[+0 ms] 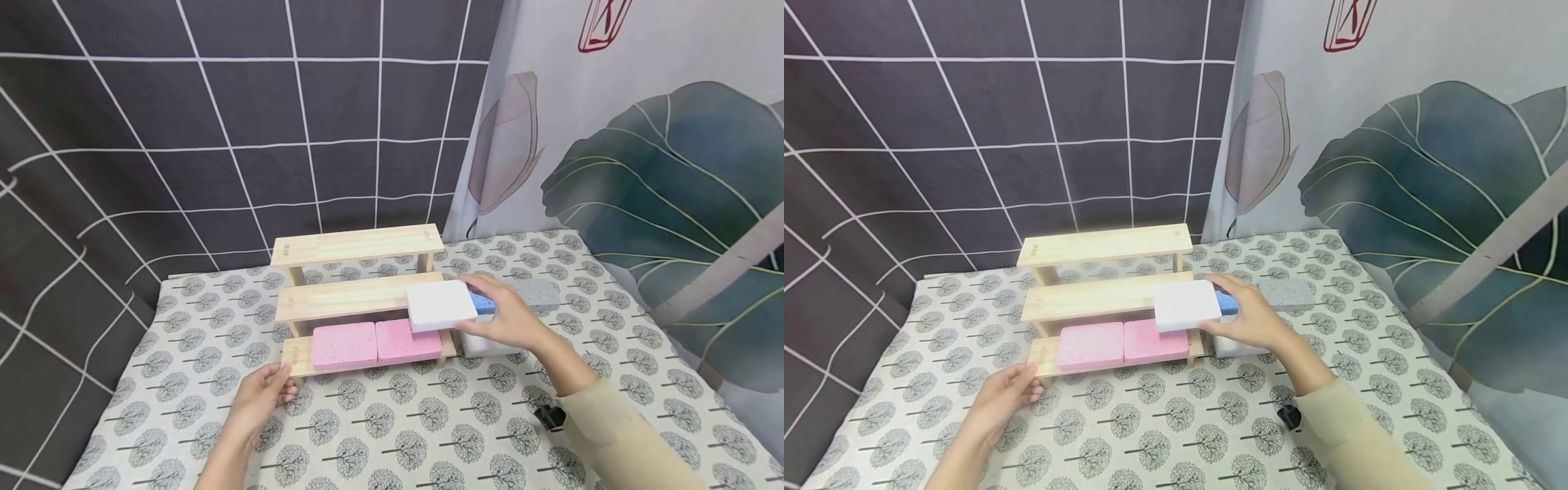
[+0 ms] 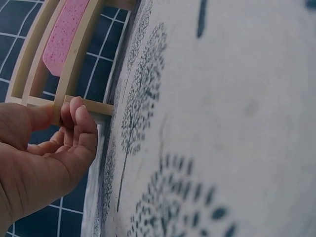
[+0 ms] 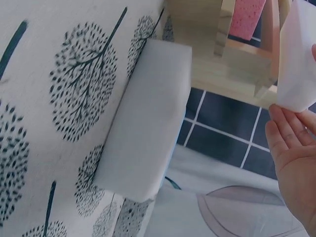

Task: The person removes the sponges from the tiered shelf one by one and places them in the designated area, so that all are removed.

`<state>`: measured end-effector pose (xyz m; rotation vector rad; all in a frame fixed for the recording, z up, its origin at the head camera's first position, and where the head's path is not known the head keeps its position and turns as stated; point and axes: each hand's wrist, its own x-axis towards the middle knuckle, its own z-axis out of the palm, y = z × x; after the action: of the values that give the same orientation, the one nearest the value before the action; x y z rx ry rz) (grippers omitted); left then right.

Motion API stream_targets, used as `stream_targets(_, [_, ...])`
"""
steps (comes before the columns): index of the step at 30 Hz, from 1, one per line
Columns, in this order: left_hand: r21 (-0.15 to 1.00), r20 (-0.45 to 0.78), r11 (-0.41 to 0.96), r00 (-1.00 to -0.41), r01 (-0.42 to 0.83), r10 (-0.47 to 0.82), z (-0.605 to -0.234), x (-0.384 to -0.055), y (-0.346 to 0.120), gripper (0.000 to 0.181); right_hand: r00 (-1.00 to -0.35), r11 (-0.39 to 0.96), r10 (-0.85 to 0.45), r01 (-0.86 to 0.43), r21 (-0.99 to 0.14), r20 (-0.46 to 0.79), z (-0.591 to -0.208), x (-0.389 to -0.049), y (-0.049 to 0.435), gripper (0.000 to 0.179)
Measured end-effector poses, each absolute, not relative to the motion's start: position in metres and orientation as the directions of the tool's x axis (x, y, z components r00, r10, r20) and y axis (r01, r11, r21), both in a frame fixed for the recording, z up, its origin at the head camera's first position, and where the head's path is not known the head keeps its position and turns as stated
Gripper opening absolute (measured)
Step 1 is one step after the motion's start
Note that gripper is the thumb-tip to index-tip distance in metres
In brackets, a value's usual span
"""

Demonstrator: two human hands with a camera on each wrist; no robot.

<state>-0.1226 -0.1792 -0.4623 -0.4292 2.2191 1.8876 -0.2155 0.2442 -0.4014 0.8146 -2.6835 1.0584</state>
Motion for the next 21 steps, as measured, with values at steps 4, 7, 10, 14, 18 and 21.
stream_targets(4, [0.93, -0.334, 0.132, -0.939, -0.342, -0.08, -0.462, -0.122, -0.18, 0.038, -0.829, 0.584, -0.441, -0.556, -0.591, 0.344, -0.405, -0.217, 0.251, 0.083])
stream_targets(7, [0.932, -0.333, 0.126, -0.94, -0.341, -0.076, -0.462, -0.122, -0.18, 0.037, -0.818, 0.565, -0.443, -0.573, -0.594, 0.367, -0.406, -0.217, 0.256, 0.081])
stream_targets(10, [0.933, -0.33, 0.124, -0.941, -0.338, -0.078, -0.461, -0.122, -0.179, 0.038, -0.811, 0.551, -0.442, -0.582, -0.598, 0.383, -0.406, -0.217, 0.261, 0.08])
stream_targets(14, [0.931, -0.335, 0.123, -0.938, -0.343, -0.085, -0.461, -0.122, -0.179, 0.037, -0.821, 0.56, -0.427, -0.57, -0.602, 0.38, -0.406, -0.216, 0.268, 0.08])
stream_targets(18, [0.929, -0.341, 0.12, -0.936, -0.349, -0.086, -0.461, -0.123, -0.18, 0.036, -0.834, 0.578, -0.412, -0.551, -0.602, 0.368, -0.405, -0.215, 0.276, 0.081])
stream_targets(21, [0.93, -0.339, 0.125, -0.937, -0.347, -0.083, -0.461, -0.123, -0.18, 0.038, -0.846, 0.605, -0.396, -0.534, -0.591, 0.358, -0.405, -0.214, 0.282, 0.081])
